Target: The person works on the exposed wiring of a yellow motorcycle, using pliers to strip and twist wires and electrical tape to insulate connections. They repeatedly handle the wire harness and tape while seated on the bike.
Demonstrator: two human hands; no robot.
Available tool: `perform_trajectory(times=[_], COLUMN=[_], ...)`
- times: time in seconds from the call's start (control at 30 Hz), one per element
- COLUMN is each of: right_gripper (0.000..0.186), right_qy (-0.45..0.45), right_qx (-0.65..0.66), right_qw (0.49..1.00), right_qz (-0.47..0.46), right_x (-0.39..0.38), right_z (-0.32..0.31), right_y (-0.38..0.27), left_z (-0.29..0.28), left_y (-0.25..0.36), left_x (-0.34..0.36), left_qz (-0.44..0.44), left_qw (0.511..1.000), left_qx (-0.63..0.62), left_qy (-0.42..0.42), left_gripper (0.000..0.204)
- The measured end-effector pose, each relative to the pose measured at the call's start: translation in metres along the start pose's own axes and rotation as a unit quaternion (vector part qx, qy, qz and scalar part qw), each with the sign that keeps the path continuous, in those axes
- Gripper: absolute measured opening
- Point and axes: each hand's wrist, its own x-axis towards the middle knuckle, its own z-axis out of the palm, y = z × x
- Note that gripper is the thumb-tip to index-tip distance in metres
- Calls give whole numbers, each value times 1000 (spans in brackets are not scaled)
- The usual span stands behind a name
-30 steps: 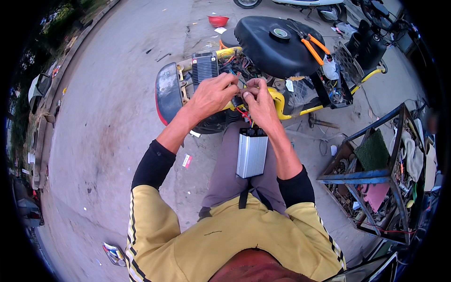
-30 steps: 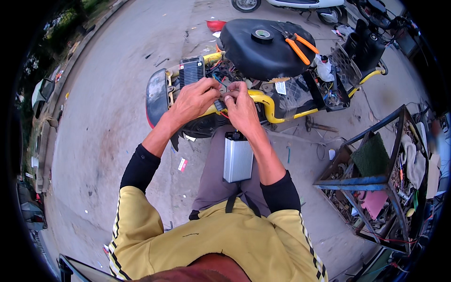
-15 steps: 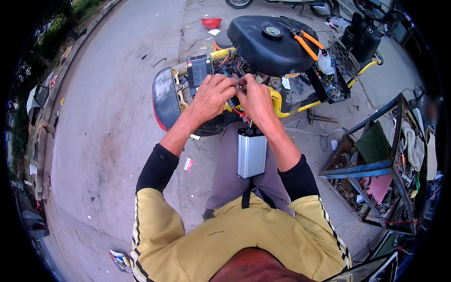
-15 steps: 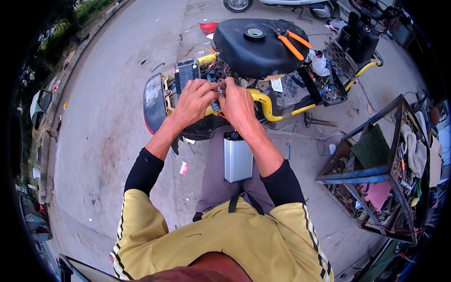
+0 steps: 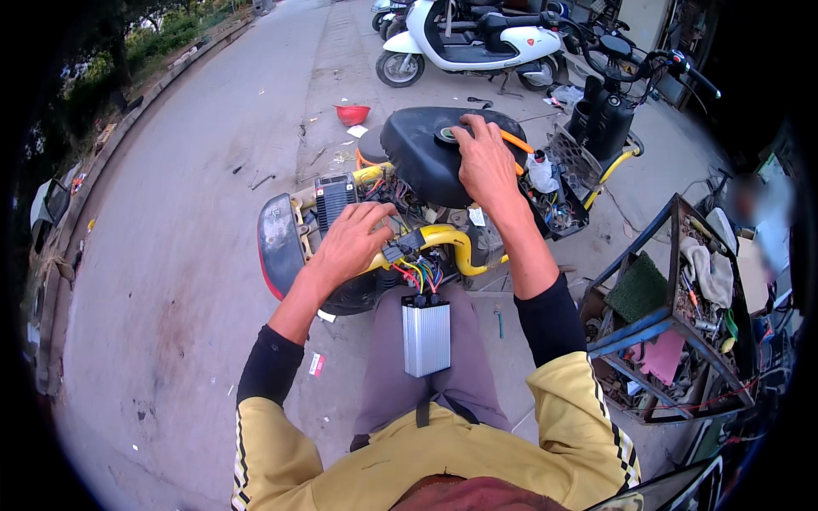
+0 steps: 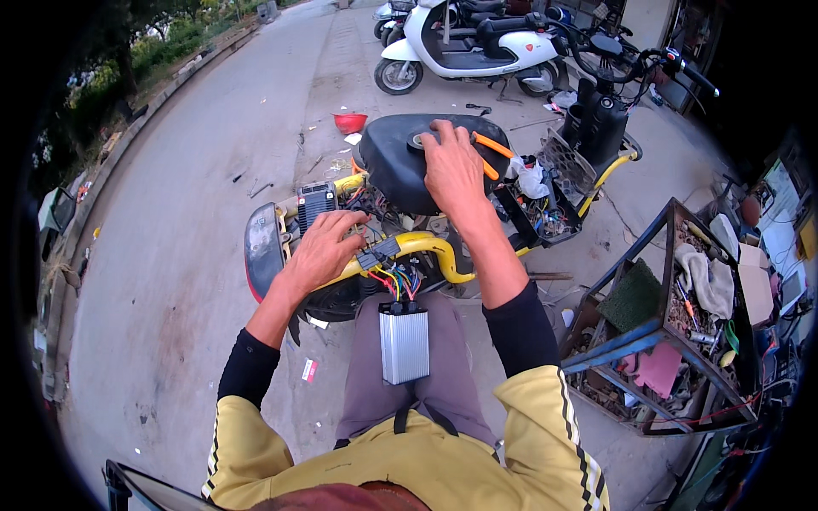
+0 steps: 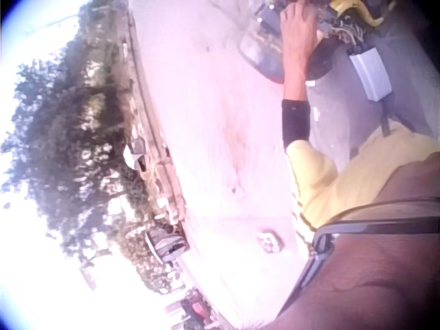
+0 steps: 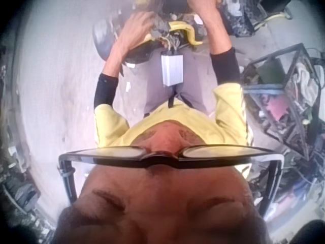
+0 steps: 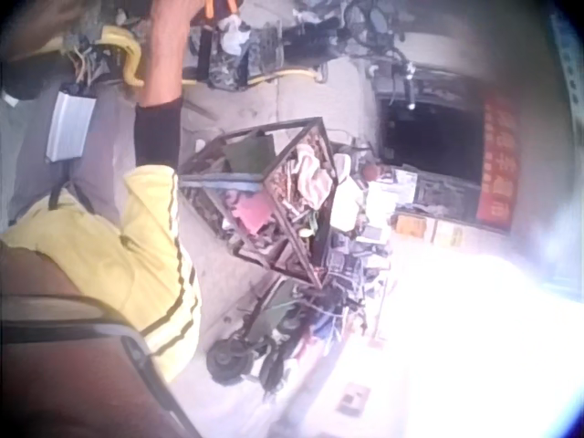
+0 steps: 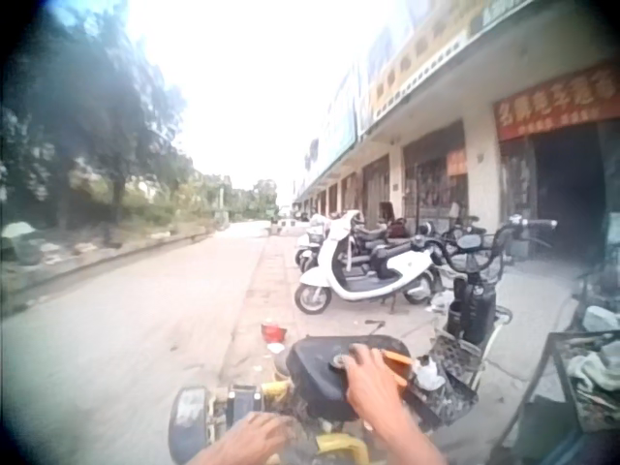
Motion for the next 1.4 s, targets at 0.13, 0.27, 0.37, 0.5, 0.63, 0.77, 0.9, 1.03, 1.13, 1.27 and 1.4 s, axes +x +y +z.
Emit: perform_trajectory(times=[0.13,0.27,0.37,0.5,0.63,0.77,0.9,1.03,1.13,1.27,1.4], right_gripper=[28,25,28,26,26,25,32,32,31,31,31], right_qy=[-106,-50,-140,-142,-108,-95,-85,-63,-66,-74,-71], right_qx=[5,211,477,633,583,548,488,438,416,406,410], right_qw=[994,976,843,715,770,800,852,888,900,904,903], right_qz=[0,18,204,262,235,224,170,121,112,109,108], right_x=[14,1,-29,-72,-103,-111,-115,-114,-114,-115,-117], right_z=[4,-7,-19,-31,-26,-34,-36,-43,-47,-49,-49], right_y=[14,-4,-31,-73,-100,-115,-119,-127,-129,-131,-133], left_z=[-18,-27,-33,-19,-7,2,-12,-19,-19,-12,-12], left_y=[17,40,58,73,88,96,107,107,107,105,111], left_x=[-1,-4,4,14,13,5,5,-1,-4,-13,-12], left_qz=[-42,-141,-237,-283,-284,-282,-279,-266,-256,-237,-268], left_qw=[995,952,877,794,782,769,812,857,862,887,833], left_qx=[-61,-158,-317,-440,-460,-472,-388,-333,-327,-263,-370], left_qy=[72,221,273,309,310,326,335,290,291,297,312], left_gripper=[23,21,18,18,28,29,33,31,30,32,33])
